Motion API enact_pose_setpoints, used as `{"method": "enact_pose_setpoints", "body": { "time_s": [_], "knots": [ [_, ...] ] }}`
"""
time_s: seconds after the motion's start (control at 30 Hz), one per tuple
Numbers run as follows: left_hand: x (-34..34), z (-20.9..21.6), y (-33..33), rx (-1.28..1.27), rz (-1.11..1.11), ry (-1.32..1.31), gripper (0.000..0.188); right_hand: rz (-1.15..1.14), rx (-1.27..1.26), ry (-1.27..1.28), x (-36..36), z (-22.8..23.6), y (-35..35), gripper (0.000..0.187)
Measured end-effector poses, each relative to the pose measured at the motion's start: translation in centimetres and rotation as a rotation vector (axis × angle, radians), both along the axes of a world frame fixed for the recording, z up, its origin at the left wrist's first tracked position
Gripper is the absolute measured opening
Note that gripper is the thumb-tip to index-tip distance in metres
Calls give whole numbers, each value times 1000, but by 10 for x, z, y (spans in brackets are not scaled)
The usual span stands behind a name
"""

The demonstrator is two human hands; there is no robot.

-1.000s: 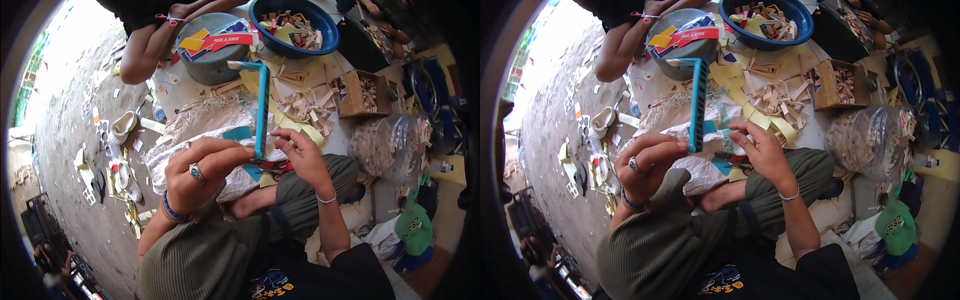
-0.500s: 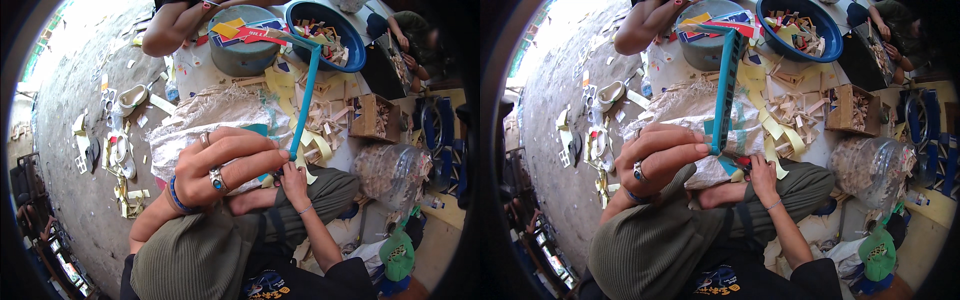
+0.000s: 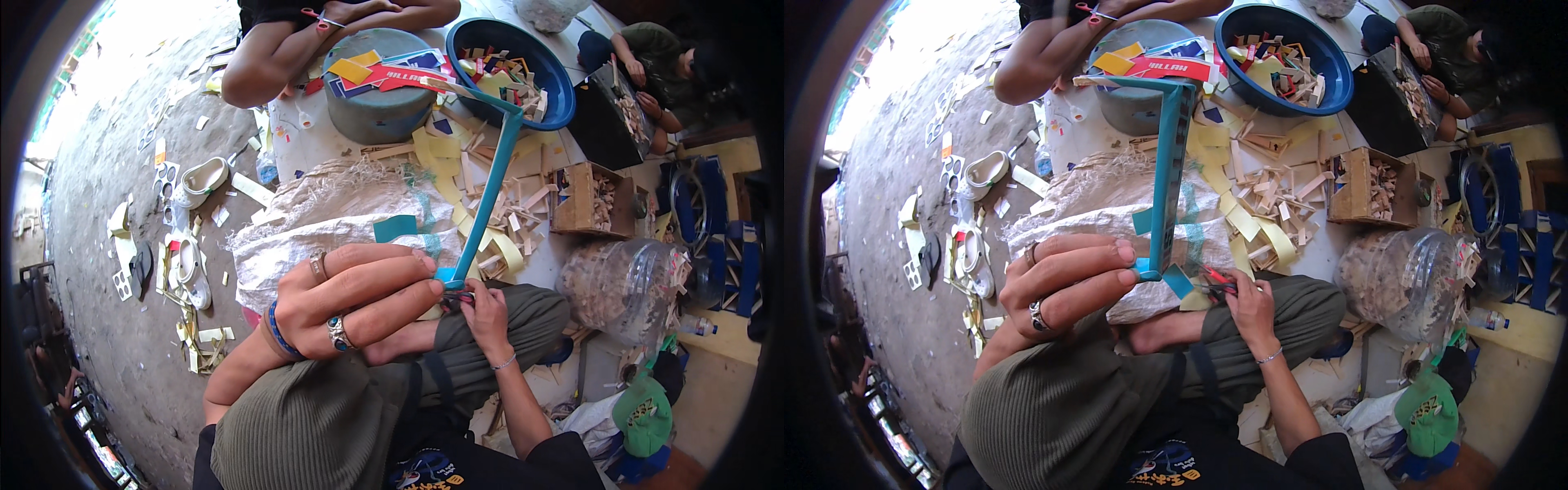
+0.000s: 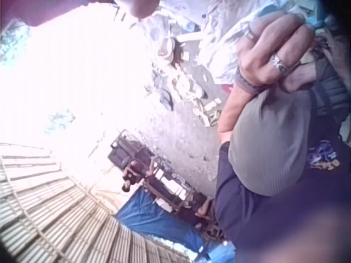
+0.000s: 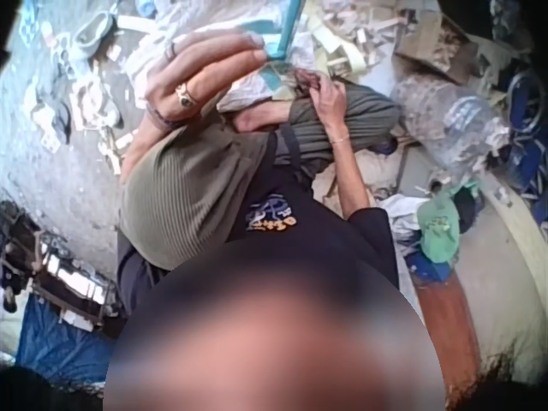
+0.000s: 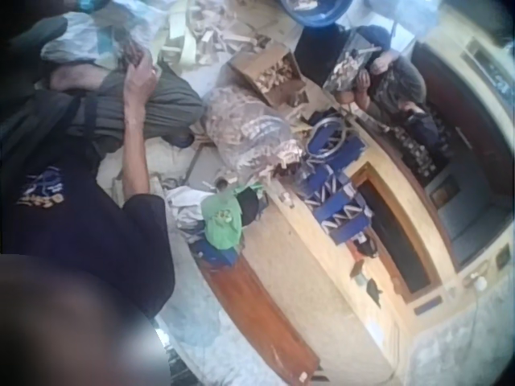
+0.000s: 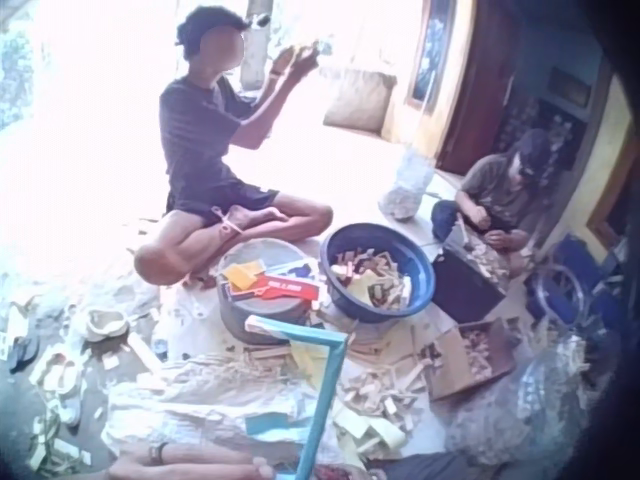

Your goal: The person sits on the floor and uses scissors to trim a turquoise decorative strip with printed text. They repeatedly cut small pieces from the strip, fold and inspect the edges, and place the cut pieces into a nearby blue basin.

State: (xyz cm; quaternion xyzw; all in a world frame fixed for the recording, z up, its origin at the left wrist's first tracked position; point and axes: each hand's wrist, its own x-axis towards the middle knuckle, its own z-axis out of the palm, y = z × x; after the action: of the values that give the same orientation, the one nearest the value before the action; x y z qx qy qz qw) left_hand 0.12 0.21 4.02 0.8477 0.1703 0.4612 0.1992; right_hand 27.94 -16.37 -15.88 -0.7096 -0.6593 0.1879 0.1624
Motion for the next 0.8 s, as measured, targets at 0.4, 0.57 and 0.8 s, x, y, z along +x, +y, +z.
{"method": "enact_pose_setpoints", "body": {
  "time_s": [0.4, 0.57, 0.8],
  "knots": [
    [5, 5, 1, 65, -42, 77, 32, -164, 270, 239, -13, 83, 19, 50],
    [7, -1, 3, 119, 6, 81, 32, -312, 195, 878, -42, 145, 7, 58],
    [8, -4, 5, 171, 37, 117, 33, 39, 66, 695, -59, 198, 1, 54]
  ]
}}
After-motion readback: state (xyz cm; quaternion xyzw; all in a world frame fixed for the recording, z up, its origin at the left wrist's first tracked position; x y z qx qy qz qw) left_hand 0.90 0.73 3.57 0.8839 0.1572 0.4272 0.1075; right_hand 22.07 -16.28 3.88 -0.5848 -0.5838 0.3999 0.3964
